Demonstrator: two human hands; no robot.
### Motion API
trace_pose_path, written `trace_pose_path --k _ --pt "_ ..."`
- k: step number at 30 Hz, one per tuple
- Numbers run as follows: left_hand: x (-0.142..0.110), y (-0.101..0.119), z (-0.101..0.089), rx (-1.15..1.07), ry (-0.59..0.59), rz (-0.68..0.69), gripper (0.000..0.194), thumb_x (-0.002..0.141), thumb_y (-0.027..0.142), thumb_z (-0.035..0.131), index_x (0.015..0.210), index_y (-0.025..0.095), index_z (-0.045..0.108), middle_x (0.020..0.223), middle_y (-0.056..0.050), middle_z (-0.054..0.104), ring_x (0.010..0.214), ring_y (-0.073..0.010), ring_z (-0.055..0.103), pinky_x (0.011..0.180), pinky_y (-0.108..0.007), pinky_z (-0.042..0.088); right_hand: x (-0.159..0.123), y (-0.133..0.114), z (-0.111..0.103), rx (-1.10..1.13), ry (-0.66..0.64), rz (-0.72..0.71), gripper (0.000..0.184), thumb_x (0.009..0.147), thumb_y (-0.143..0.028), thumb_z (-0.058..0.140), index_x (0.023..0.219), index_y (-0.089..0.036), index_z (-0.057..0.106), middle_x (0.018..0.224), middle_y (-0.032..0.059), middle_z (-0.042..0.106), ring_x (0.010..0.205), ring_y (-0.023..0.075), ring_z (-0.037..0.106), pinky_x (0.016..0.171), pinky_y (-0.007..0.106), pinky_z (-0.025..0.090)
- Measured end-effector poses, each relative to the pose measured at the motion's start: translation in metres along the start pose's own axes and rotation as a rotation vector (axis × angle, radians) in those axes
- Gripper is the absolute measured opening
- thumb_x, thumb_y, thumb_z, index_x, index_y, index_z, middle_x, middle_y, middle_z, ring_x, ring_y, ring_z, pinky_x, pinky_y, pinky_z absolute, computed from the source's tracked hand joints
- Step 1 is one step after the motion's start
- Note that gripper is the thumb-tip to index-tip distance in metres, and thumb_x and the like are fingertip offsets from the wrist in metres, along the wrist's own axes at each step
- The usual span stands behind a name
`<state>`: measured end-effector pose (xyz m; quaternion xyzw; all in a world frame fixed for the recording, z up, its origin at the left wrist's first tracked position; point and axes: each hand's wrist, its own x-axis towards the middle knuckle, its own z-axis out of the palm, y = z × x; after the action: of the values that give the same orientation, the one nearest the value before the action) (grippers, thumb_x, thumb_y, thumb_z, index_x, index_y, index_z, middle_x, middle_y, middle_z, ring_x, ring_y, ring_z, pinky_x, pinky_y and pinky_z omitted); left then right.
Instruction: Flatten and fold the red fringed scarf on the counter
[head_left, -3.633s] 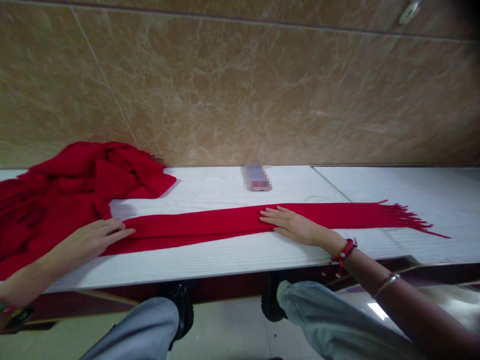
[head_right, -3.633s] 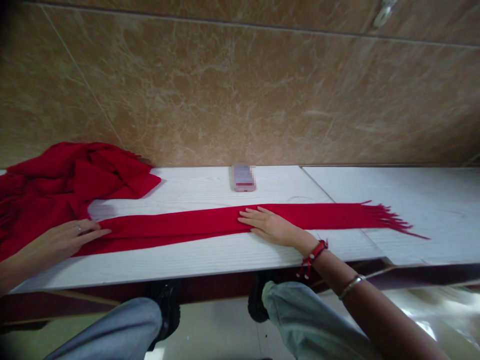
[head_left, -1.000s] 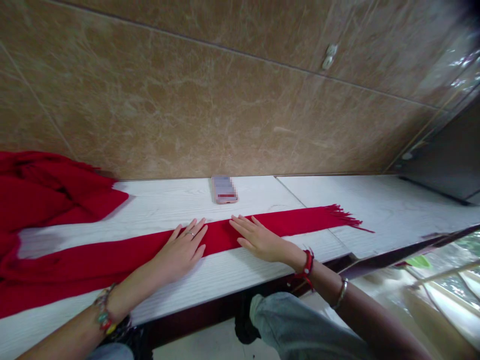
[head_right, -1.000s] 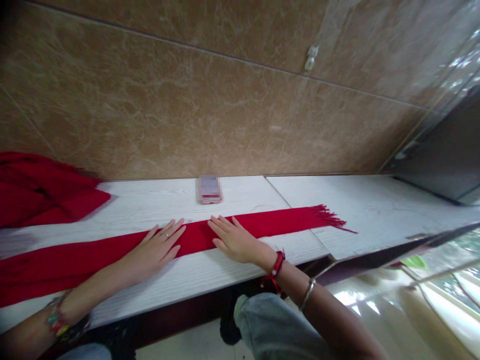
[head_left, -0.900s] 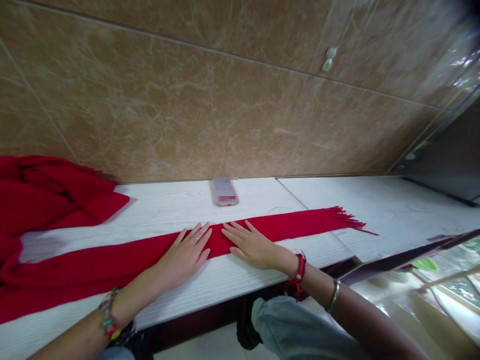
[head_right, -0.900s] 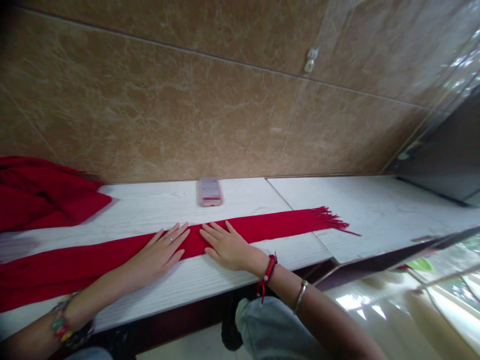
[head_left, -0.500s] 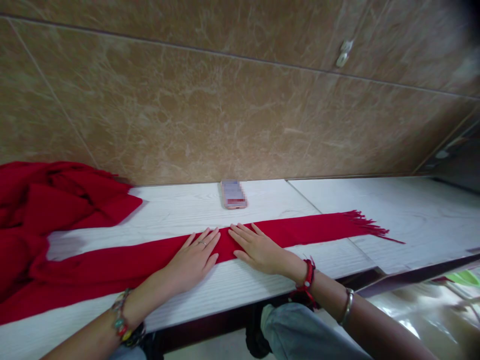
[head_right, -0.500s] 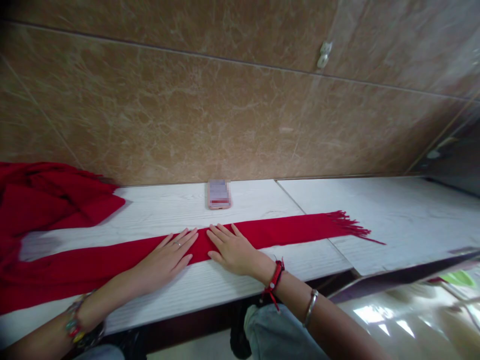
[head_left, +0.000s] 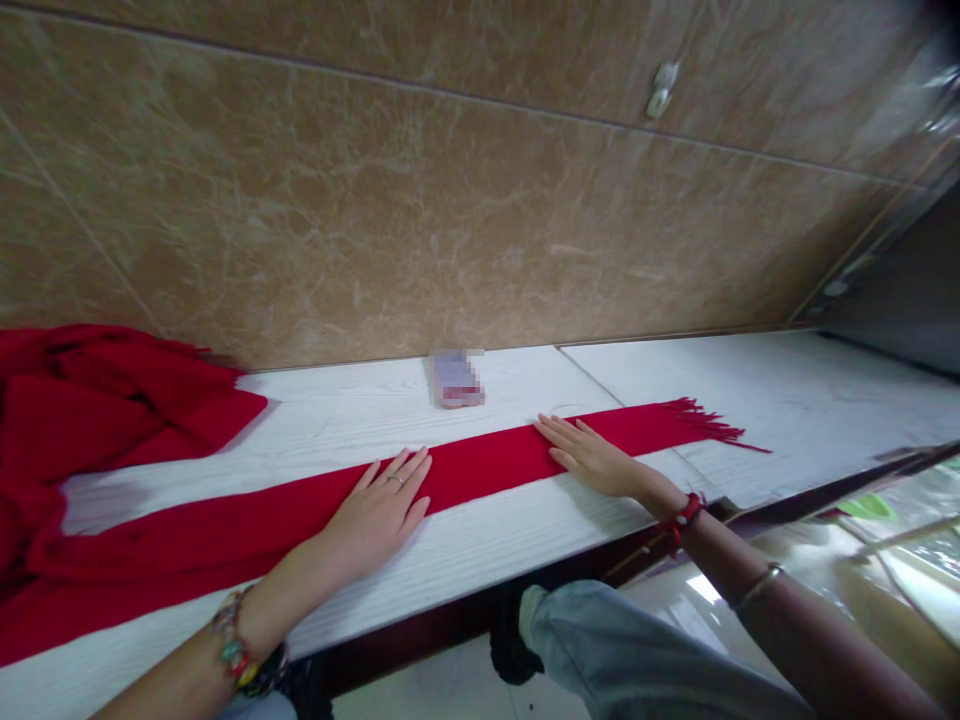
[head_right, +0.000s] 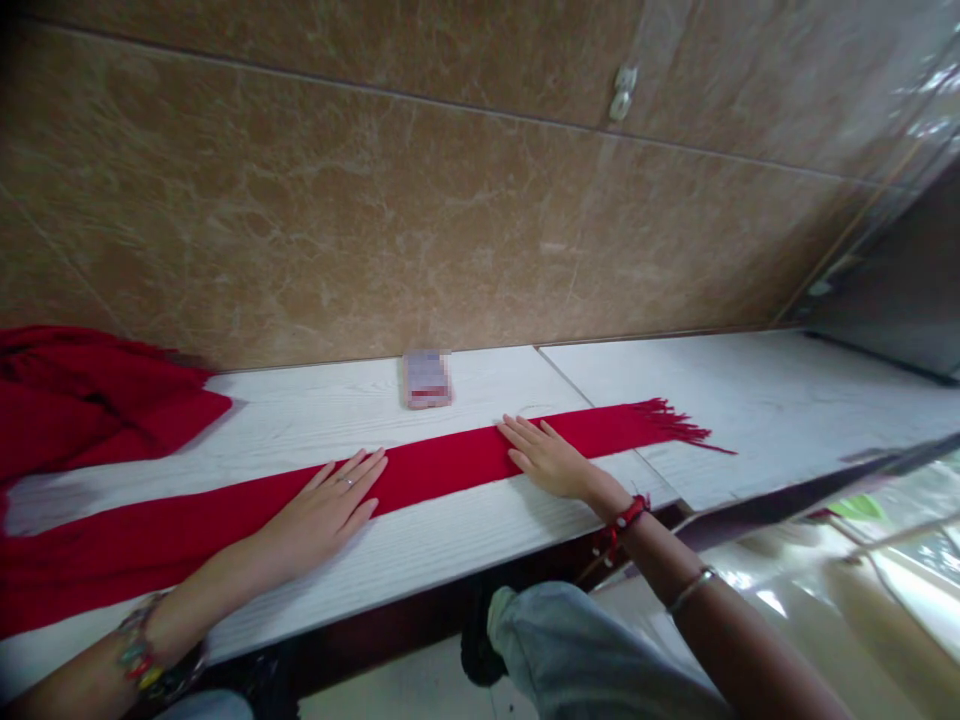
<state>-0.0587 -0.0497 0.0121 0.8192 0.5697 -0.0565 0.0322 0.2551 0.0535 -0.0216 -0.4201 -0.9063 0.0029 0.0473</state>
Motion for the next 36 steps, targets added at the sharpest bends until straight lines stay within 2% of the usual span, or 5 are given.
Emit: trace_pose_path --k 6,16,28,32,36 --pt "0.001 0.005 -0.008 0.032 -0.034 -0.036 0.053 0.087 0.031 0.023 0.136 0.01 0.023 0.142 -0.006 0.018 0.131 -0.0221 0.016 0.104 -0.044 0.018 -0.024 0.072 0.004 -0.106 -0.033 0.251 0.05 0.089 -0.03 0.017 0.136 -0.013 0.024 0.14 0.0131 0.025 0.129 0.0245 0.02 0.098 0.05 0.027" --pt "0.073 0.07 -0.014 -0.075 0.042 0.173 0.055 0.088 0.039 0.026 0.136 0.012 0.023 0.143 -0.007 0.017 0.131 -0.0215 0.012 0.105 -0.042 0.016 0.003 -0.003 -0.012 0.008 0.022 -0.064 0.05 0.091 -0.035 0.02 0.137 -0.015 0.022 0.142 0.011 0.022 0.13 0.0202 0.017 0.103 0.044 0.021" --pt "0.076 0.067 -0.005 -0.094 0.046 0.229 0.054 0.088 0.043 0.024 0.136 0.017 0.025 0.142 -0.005 0.021 0.131 -0.0219 0.014 0.105 -0.044 0.015 -0.074 0.163 0.0 -0.199 0.088 0.419 0.042 0.09 -0.025 0.023 0.126 -0.015 0.041 0.133 0.0149 0.039 0.125 0.0256 0.03 0.095 0.049 0.034" --pt "0.077 0.069 -0.001 -0.086 0.08 0.229 0.053 0.088 0.042 0.025 0.135 0.018 0.026 0.142 -0.005 0.022 0.131 -0.0225 0.016 0.104 -0.045 0.017 -0.07 0.156 -0.012 -0.214 0.134 0.478 0.044 0.09 -0.026 0.021 0.127 -0.011 0.04 0.134 0.0177 0.037 0.126 0.0283 0.027 0.096 0.053 0.03" --pt "0.076 0.069 -0.001 -0.077 0.095 0.24 0.053 0.089 0.041 0.024 0.135 0.016 0.026 0.142 -0.005 0.021 0.131 -0.0216 0.016 0.105 -0.044 0.017 -0.031 0.099 -0.032 -0.061 0.212 0.345 0.051 0.091 -0.034 0.022 0.132 -0.005 0.031 0.139 0.0188 0.026 0.129 0.0256 0.018 0.102 0.048 0.024"
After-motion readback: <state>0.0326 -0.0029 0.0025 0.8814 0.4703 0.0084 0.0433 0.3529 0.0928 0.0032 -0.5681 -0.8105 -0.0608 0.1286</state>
